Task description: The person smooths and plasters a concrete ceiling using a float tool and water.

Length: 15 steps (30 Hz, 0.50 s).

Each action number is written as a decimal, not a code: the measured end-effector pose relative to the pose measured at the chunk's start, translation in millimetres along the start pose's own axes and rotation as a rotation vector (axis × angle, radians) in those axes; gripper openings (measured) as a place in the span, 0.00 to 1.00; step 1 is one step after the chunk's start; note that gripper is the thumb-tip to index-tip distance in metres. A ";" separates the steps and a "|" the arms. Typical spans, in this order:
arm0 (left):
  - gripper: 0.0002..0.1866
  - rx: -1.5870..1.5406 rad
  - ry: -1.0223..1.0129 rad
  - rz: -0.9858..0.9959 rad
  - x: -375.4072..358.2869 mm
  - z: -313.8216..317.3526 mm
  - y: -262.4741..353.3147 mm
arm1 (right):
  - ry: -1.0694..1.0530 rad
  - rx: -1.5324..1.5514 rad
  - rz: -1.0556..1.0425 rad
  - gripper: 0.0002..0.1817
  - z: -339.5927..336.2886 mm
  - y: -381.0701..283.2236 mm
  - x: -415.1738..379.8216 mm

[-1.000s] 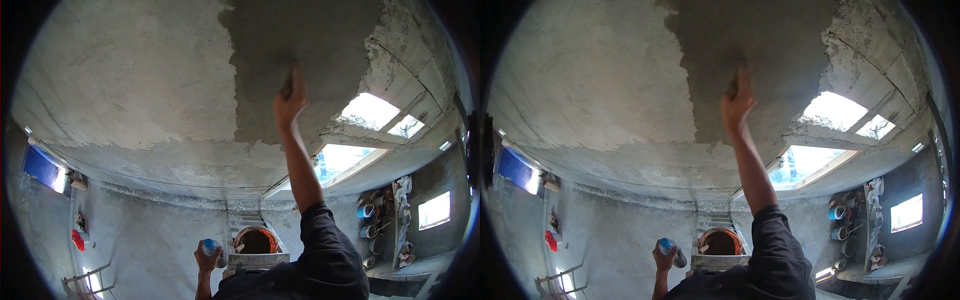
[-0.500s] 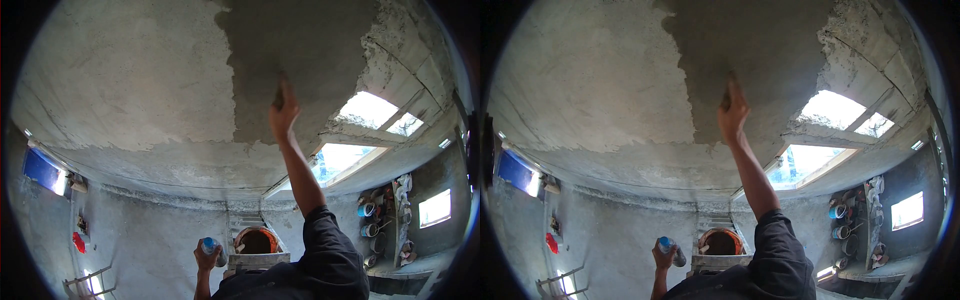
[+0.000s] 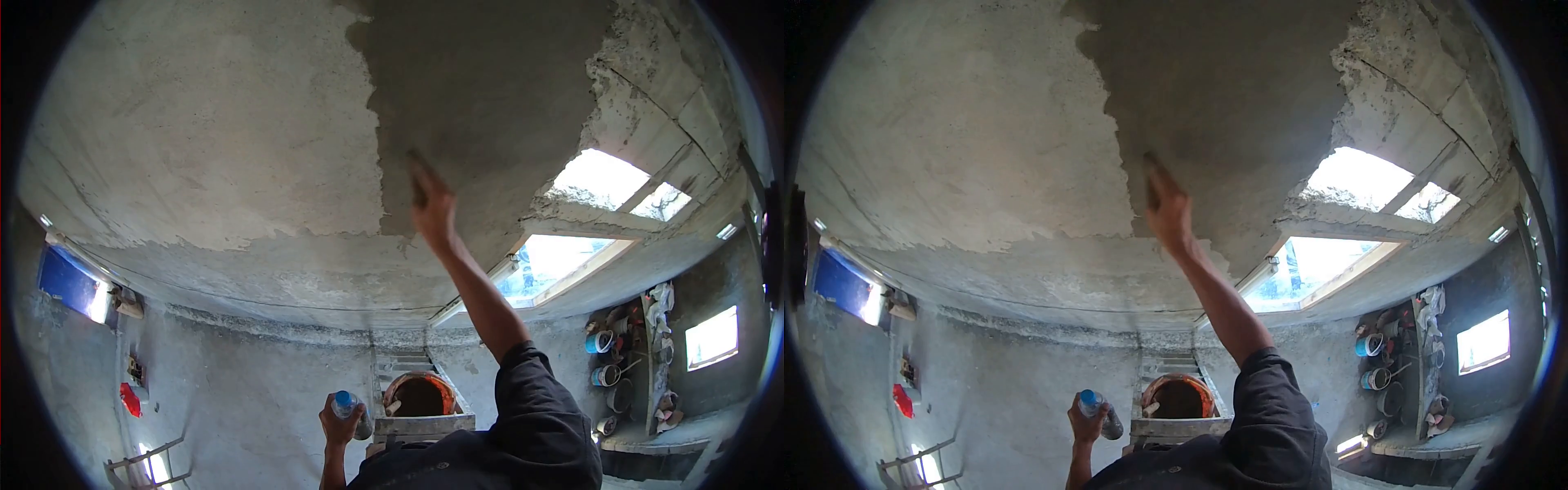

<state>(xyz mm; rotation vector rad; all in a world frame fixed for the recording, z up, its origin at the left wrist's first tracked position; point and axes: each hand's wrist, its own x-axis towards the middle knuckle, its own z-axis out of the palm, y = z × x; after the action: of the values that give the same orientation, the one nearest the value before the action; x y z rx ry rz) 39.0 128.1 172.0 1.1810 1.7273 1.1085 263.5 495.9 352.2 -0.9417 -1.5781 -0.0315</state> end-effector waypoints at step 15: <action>0.21 -0.046 -0.026 -0.088 0.5 1.0 -2.9 | -0.323 -0.163 -0.139 0.27 30.2 40.2 -50.6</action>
<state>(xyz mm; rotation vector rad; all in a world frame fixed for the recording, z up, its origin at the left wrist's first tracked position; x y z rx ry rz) 38.9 128.2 168.9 1.0761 1.7086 1.0704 258.5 511.0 282.7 -0.9972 -1.9623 -0.1117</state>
